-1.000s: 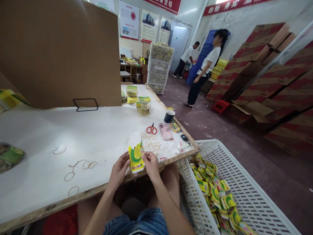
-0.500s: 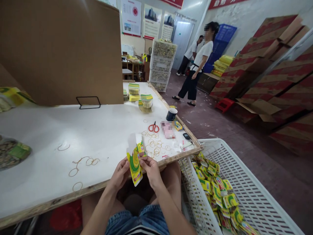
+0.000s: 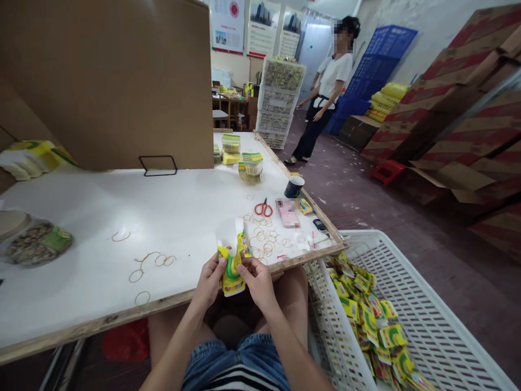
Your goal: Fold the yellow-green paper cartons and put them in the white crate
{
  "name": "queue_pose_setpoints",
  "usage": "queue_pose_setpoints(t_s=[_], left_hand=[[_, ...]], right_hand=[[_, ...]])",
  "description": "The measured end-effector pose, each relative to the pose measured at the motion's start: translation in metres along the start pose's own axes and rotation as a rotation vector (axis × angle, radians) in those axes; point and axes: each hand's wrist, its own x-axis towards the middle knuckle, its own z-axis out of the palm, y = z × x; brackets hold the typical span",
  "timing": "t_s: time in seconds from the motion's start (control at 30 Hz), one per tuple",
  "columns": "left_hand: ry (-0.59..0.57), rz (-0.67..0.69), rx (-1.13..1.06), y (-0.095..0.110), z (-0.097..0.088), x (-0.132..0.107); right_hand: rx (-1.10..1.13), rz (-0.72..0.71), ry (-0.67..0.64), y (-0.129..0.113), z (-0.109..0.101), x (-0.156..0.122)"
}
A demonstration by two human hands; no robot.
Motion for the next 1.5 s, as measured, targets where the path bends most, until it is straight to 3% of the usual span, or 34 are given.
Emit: queue_pose_setpoints(t_s=[0.17, 0.37, 0.57, 0.77, 1.03, 1.2, 1.33, 1.5], left_hand=[[0.073, -0.003, 0.114, -0.001, 0.000, 0.000], [0.048, 0.020, 0.116, 0.000, 0.000, -0.001], [0.104, 0.090, 0.262, 0.003, 0.000, -0.004], [-0.032, 0.054, 0.246, 0.009, -0.002, -0.010], [-0.266, -0.033, 0.153, 0.018, -0.009, -0.014], [-0.280, -0.083, 0.129, 0.017, -0.006, -0.016], [-0.278, -0.091, 0.117, 0.015, -0.001, -0.018], [-0.225, -0.066, 0.064, 0.015, 0.004, -0.018]], right_hand=[[-0.112, -0.047, 0.075, 0.004, 0.004, -0.001], [-0.196, -0.102, 0.174, 0.009, 0.001, 0.003], [-0.269, -0.125, 0.169, 0.013, -0.004, 0.004], [-0.190, -0.185, 0.004, -0.003, -0.008, 0.001], [-0.165, -0.123, -0.173, -0.024, -0.025, 0.005], [-0.252, -0.140, -0.178, -0.029, -0.030, 0.007], [-0.301, -0.241, -0.137, -0.033, -0.028, 0.009], [-0.166, -0.244, -0.055, -0.029, -0.024, 0.013]])
